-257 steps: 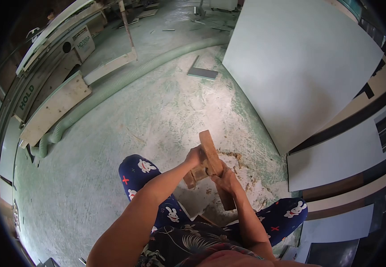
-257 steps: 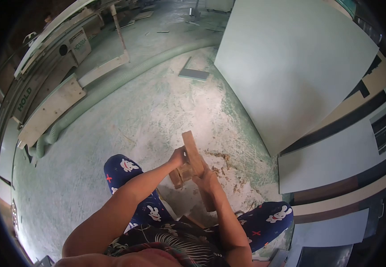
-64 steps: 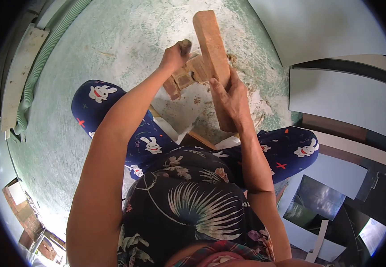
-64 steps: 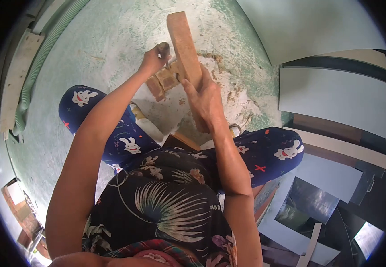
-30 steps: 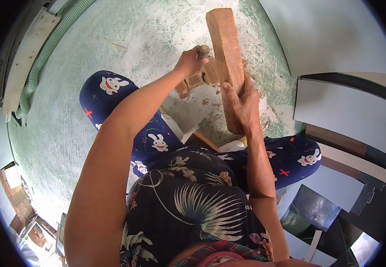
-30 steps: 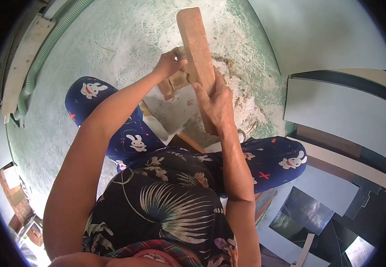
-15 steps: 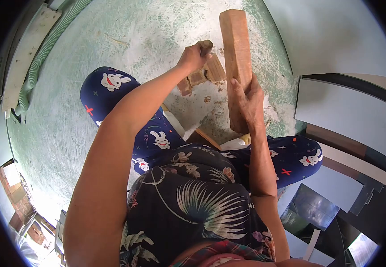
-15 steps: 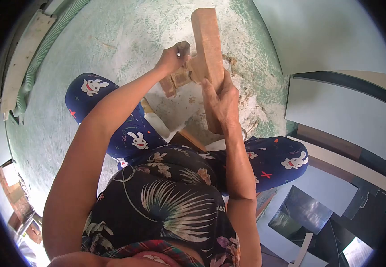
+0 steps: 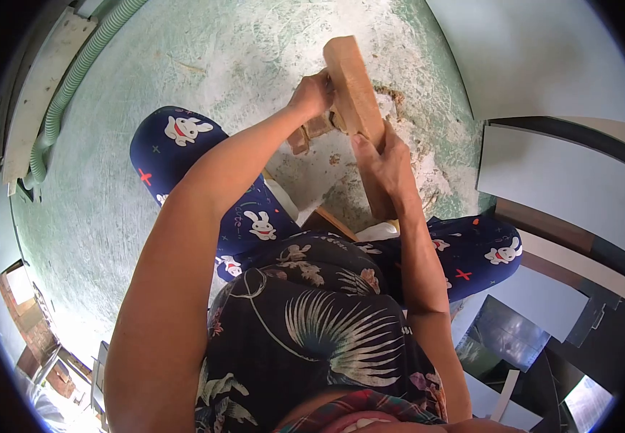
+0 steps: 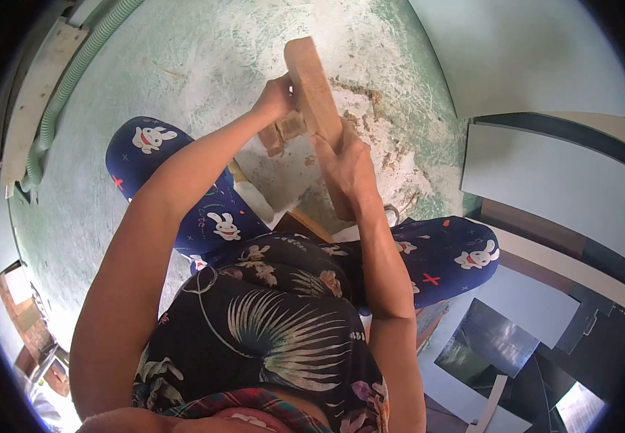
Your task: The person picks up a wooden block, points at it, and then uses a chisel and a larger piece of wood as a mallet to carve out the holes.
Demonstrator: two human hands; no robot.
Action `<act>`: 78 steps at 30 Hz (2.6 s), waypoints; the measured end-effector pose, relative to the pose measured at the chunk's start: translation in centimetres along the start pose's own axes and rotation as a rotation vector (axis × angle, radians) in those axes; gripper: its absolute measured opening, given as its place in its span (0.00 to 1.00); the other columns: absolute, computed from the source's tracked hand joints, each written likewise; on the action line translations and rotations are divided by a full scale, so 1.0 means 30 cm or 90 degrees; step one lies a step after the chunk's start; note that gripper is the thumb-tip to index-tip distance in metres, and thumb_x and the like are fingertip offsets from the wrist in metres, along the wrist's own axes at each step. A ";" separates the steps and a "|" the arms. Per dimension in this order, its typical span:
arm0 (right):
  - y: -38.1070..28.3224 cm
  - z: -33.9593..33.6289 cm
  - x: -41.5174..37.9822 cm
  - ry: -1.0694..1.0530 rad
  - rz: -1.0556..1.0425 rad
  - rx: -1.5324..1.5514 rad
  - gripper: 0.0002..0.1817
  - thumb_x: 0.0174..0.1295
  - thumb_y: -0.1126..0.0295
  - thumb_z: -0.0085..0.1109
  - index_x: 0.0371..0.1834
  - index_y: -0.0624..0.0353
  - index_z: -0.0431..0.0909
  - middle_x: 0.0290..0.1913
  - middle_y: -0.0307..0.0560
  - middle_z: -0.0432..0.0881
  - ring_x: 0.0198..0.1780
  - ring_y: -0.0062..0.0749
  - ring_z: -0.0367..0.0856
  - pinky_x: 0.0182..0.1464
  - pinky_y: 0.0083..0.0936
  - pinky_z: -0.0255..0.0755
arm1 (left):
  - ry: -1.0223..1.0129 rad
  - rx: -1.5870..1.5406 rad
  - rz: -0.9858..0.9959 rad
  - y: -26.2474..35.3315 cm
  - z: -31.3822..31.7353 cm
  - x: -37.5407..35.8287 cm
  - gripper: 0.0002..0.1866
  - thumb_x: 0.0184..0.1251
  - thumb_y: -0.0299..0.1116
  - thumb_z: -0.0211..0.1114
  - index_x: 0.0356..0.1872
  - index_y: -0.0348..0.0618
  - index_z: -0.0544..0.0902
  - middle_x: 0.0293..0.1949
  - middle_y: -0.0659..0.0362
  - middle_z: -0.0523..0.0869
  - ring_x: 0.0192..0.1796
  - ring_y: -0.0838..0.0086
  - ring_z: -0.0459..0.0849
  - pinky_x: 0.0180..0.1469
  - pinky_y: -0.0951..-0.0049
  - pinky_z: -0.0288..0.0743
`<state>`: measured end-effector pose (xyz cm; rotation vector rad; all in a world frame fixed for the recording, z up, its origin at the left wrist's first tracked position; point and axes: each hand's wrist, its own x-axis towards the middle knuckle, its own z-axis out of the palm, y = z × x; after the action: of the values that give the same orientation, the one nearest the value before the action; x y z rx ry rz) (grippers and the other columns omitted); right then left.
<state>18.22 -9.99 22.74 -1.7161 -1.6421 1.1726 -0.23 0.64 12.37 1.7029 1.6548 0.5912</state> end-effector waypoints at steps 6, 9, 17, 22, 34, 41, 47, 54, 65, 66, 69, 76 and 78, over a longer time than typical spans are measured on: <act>-0.060 -0.054 -0.016 0.104 -0.017 0.004 0.32 0.60 0.59 0.61 0.61 0.72 0.67 0.41 0.68 0.83 0.43 0.46 0.85 0.47 0.36 0.77 | 0.014 -0.002 -0.011 0.033 -0.032 -0.007 0.23 0.59 0.41 0.68 0.49 0.35 0.78 0.42 0.45 0.86 0.47 0.54 0.85 0.48 0.62 0.78; -0.067 -0.067 -0.019 0.101 -0.024 0.046 0.32 0.60 0.59 0.61 0.61 0.72 0.68 0.42 0.67 0.83 0.45 0.44 0.85 0.47 0.34 0.76 | -0.001 -0.026 0.015 0.018 -0.020 -0.009 0.24 0.57 0.42 0.69 0.50 0.35 0.78 0.42 0.46 0.86 0.47 0.54 0.85 0.48 0.62 0.78; -0.041 -0.024 -0.022 0.063 -0.034 0.035 0.30 0.60 0.59 0.61 0.60 0.70 0.69 0.40 0.69 0.82 0.45 0.49 0.85 0.48 0.36 0.76 | -0.011 -0.026 0.014 0.008 -0.010 -0.016 0.23 0.60 0.41 0.66 0.52 0.38 0.76 0.40 0.45 0.86 0.47 0.54 0.85 0.47 0.60 0.79; -0.007 0.001 -0.004 0.018 0.023 -0.019 0.31 0.59 0.57 0.60 0.60 0.68 0.69 0.41 0.72 0.81 0.47 0.56 0.83 0.49 0.39 0.75 | -0.014 0.016 0.011 0.026 -0.008 -0.001 0.22 0.60 0.37 0.64 0.53 0.37 0.76 0.41 0.43 0.85 0.46 0.53 0.85 0.48 0.60 0.79; -0.089 -0.060 -0.034 0.101 -0.065 0.023 0.31 0.59 0.60 0.61 0.61 0.70 0.68 0.40 0.68 0.83 0.42 0.48 0.86 0.46 0.36 0.77 | -0.048 0.054 0.006 0.058 -0.031 -0.002 0.26 0.62 0.46 0.64 0.53 0.37 0.73 0.38 0.42 0.85 0.44 0.50 0.85 0.45 0.58 0.80; -0.031 -0.019 -0.002 0.040 0.002 0.004 0.31 0.59 0.59 0.61 0.61 0.68 0.68 0.40 0.68 0.83 0.45 0.50 0.85 0.48 0.37 0.76 | -0.028 0.021 0.007 0.036 -0.015 -0.006 0.24 0.63 0.43 0.63 0.54 0.39 0.74 0.41 0.44 0.85 0.46 0.52 0.84 0.48 0.60 0.79; -0.012 -0.016 0.001 0.028 0.004 0.017 0.31 0.59 0.58 0.61 0.61 0.68 0.69 0.40 0.68 0.83 0.46 0.52 0.84 0.48 0.38 0.75 | 0.005 0.028 0.014 0.043 -0.014 0.003 0.19 0.62 0.39 0.64 0.50 0.38 0.77 0.41 0.44 0.85 0.47 0.52 0.84 0.48 0.59 0.78; -0.086 -0.071 -0.017 0.120 -0.059 0.029 0.32 0.60 0.58 0.61 0.60 0.72 0.68 0.40 0.68 0.83 0.43 0.46 0.85 0.46 0.35 0.77 | 0.031 0.018 0.017 0.017 -0.007 0.030 0.27 0.58 0.47 0.69 0.50 0.36 0.76 0.38 0.44 0.86 0.45 0.52 0.85 0.47 0.60 0.78; -0.002 0.004 0.017 0.059 0.003 -0.010 0.32 0.59 0.58 0.62 0.60 0.72 0.68 0.40 0.72 0.82 0.44 0.52 0.85 0.47 0.37 0.76 | -0.013 0.033 -0.002 0.039 -0.018 0.013 0.22 0.62 0.44 0.64 0.51 0.41 0.74 0.39 0.43 0.85 0.46 0.49 0.84 0.47 0.56 0.79; -0.024 -0.011 0.010 0.059 -0.003 -0.012 0.32 0.59 0.58 0.62 0.60 0.72 0.68 0.40 0.71 0.82 0.44 0.51 0.85 0.47 0.37 0.76 | -0.003 0.038 -0.011 0.043 -0.019 0.012 0.22 0.62 0.44 0.64 0.51 0.41 0.74 0.39 0.43 0.85 0.46 0.49 0.84 0.46 0.56 0.79; -0.046 -0.033 0.000 0.110 -0.051 0.007 0.32 0.59 0.57 0.62 0.60 0.72 0.68 0.39 0.70 0.83 0.43 0.47 0.86 0.46 0.36 0.77 | 0.021 -0.003 0.020 0.027 -0.013 0.028 0.22 0.62 0.44 0.65 0.50 0.40 0.75 0.39 0.42 0.85 0.46 0.48 0.84 0.46 0.56 0.79; 0.008 0.012 0.019 0.143 -0.101 0.133 0.32 0.60 0.57 0.62 0.60 0.71 0.68 0.37 0.69 0.83 0.42 0.46 0.86 0.45 0.36 0.77 | 0.014 0.047 0.018 0.022 0.004 0.001 0.19 0.61 0.38 0.63 0.48 0.36 0.77 0.36 0.44 0.86 0.41 0.53 0.86 0.44 0.61 0.78; 0.021 0.018 0.022 0.082 -0.005 -0.003 0.32 0.60 0.57 0.61 0.60 0.71 0.68 0.37 0.70 0.83 0.41 0.52 0.85 0.43 0.38 0.77 | 0.023 -0.013 0.020 0.013 0.013 0.005 0.17 0.61 0.37 0.63 0.47 0.38 0.78 0.35 0.44 0.85 0.42 0.53 0.86 0.44 0.61 0.78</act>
<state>18.06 -9.58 21.78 -1.7483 -1.5740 1.0329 0.33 0.74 12.36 1.7146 1.6443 0.6550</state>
